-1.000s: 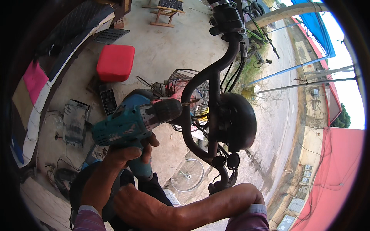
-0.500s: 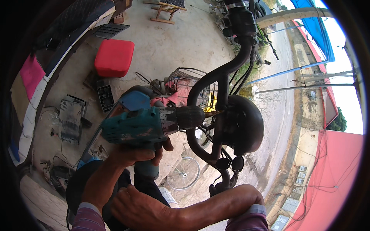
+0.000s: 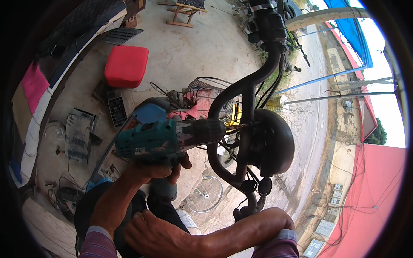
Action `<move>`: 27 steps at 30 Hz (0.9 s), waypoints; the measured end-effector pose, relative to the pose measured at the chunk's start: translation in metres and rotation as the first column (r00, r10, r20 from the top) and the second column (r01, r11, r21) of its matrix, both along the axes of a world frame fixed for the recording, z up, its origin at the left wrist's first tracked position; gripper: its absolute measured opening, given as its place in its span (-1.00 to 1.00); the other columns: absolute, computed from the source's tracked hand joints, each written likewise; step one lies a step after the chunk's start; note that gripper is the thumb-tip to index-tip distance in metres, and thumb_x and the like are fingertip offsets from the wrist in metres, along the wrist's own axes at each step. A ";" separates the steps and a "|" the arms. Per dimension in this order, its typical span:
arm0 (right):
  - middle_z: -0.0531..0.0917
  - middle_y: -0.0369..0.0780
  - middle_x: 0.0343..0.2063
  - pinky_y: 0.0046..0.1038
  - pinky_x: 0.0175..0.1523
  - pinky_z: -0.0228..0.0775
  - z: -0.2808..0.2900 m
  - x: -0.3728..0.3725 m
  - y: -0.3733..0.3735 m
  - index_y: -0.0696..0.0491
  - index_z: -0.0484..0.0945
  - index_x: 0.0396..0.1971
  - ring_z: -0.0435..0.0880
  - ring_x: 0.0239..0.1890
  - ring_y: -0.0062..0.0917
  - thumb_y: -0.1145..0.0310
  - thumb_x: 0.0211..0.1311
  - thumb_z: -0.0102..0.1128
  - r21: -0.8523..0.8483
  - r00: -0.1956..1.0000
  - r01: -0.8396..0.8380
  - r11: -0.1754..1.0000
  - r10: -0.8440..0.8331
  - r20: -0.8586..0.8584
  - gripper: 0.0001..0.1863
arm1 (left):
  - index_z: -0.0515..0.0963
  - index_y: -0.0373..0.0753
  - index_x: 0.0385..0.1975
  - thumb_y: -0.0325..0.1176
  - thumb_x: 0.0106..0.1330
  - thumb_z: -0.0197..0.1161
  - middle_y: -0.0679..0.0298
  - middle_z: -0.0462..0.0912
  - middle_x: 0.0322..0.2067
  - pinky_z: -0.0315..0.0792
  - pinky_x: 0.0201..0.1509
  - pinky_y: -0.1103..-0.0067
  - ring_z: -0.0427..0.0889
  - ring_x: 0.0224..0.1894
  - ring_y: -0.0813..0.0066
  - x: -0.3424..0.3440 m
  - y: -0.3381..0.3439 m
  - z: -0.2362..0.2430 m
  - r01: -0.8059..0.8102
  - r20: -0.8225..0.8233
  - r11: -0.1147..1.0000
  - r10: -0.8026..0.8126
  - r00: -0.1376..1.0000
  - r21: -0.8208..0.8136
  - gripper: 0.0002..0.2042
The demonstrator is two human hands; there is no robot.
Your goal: The person works on the handlebar area of an electric bicycle. They use a cordless drill to remove screws from the handlebar stem, then remove a control unit and begin stripping and twisting wires.
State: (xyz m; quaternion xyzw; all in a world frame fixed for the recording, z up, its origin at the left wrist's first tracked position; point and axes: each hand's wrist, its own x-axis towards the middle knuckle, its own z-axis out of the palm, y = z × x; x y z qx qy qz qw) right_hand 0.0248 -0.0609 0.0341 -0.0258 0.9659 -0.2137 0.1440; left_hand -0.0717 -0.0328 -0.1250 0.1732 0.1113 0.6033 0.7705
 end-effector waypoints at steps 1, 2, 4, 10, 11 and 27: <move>0.53 -0.24 -0.40 -0.36 -0.16 0.25 0.001 0.000 0.001 0.02 0.53 -0.36 0.50 -0.29 -0.44 0.12 0.13 0.09 0.007 1.000 -0.002 1.000 0.002 -0.008 -0.73 | 0.44 -0.32 0.13 -0.45 0.15 0.38 0.00 0.68 -0.14 0.60 -0.32 0.53 0.68 -0.39 0.46 0.000 0.000 -0.001 -0.005 -0.014 1.000 0.005 1.000 -0.013 -0.50; 0.53 -0.24 -0.40 -0.36 -0.16 0.25 0.002 0.001 0.001 0.02 0.54 -0.35 0.50 -0.28 -0.44 0.12 0.13 0.09 0.015 1.000 -0.005 1.000 0.005 -0.015 -0.73 | 0.42 -0.34 0.16 -0.41 0.12 0.42 -0.02 0.68 -0.14 0.60 -0.36 0.53 0.69 -0.41 0.44 0.000 0.001 -0.001 -0.011 -0.028 1.000 0.010 1.000 -0.025 -0.44; 0.53 -0.24 -0.39 -0.35 -0.15 0.25 0.002 0.001 0.002 0.01 0.54 -0.34 0.50 -0.27 -0.43 0.13 0.13 0.09 0.039 0.999 -0.011 0.999 0.012 -0.040 -0.73 | 0.41 -0.36 0.17 -0.36 0.09 0.45 -0.03 0.68 -0.13 0.60 -0.39 0.53 0.70 -0.42 0.42 -0.001 0.001 0.000 -0.005 -0.058 0.999 0.002 0.998 -0.049 -0.39; 0.57 -0.22 -0.32 -0.33 -0.08 0.28 0.003 0.002 0.005 0.00 0.55 -0.29 0.54 -0.20 -0.39 0.13 0.14 0.09 0.082 0.995 -0.012 0.997 0.020 -0.097 -0.73 | 0.48 -0.26 0.13 -0.47 0.22 0.34 0.18 0.69 -0.11 0.60 -0.25 0.54 0.65 -0.35 0.55 -0.020 0.001 0.012 0.115 -0.189 0.991 -0.126 0.974 -0.067 -0.56; 0.58 -0.22 -0.31 -0.33 -0.06 0.29 0.003 0.002 0.006 0.00 0.55 -0.29 0.54 -0.19 -0.38 0.13 0.15 0.09 0.088 0.994 -0.011 0.996 0.021 -0.109 -0.73 | 0.48 -0.25 0.15 -0.46 0.23 0.34 0.20 0.69 -0.11 0.61 -0.24 0.55 0.65 -0.34 0.56 -0.022 0.000 0.015 0.109 -0.232 0.993 -0.118 0.965 -0.053 -0.55; 0.58 -0.23 -0.31 -0.29 -0.05 0.32 0.004 0.000 0.005 -0.02 0.55 -0.28 0.55 -0.19 -0.38 0.15 0.19 0.08 0.070 0.994 -0.016 0.997 0.024 -0.103 -0.76 | 0.54 -0.28 0.03 -0.47 0.23 0.37 0.25 0.70 -0.24 0.59 -0.29 0.57 0.66 -0.38 0.56 -0.031 0.006 0.020 0.085 -0.232 0.996 -0.085 0.969 -0.012 -0.65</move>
